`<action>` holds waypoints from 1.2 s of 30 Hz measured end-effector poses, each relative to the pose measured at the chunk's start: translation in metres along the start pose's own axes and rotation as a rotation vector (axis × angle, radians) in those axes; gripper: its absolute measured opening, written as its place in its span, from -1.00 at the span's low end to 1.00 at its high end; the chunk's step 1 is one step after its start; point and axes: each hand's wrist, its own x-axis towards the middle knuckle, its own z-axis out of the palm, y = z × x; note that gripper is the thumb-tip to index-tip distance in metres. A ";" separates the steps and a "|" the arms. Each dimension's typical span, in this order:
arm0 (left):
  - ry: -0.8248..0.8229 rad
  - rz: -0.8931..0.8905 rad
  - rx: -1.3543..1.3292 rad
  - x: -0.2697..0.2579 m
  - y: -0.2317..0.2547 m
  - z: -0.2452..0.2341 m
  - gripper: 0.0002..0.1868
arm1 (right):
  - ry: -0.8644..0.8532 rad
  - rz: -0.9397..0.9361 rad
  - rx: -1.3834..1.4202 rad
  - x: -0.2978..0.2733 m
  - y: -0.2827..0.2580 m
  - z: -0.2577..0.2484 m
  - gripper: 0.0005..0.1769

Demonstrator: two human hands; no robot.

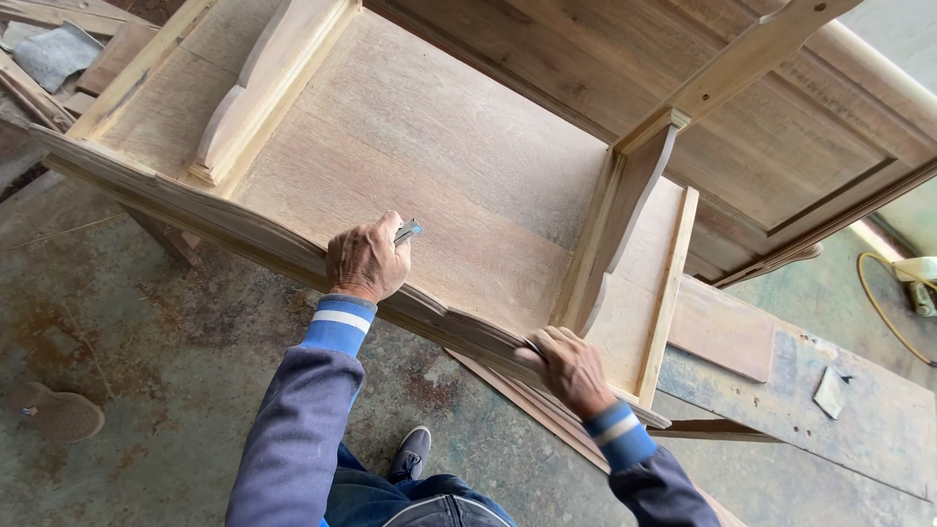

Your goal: Sanding the various joints and surfaces of a wooden furniture frame.

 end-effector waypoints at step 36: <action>-0.004 -0.006 -0.056 -0.003 -0.001 0.005 -0.84 | -0.159 0.099 0.114 0.091 -0.067 -0.001 -0.86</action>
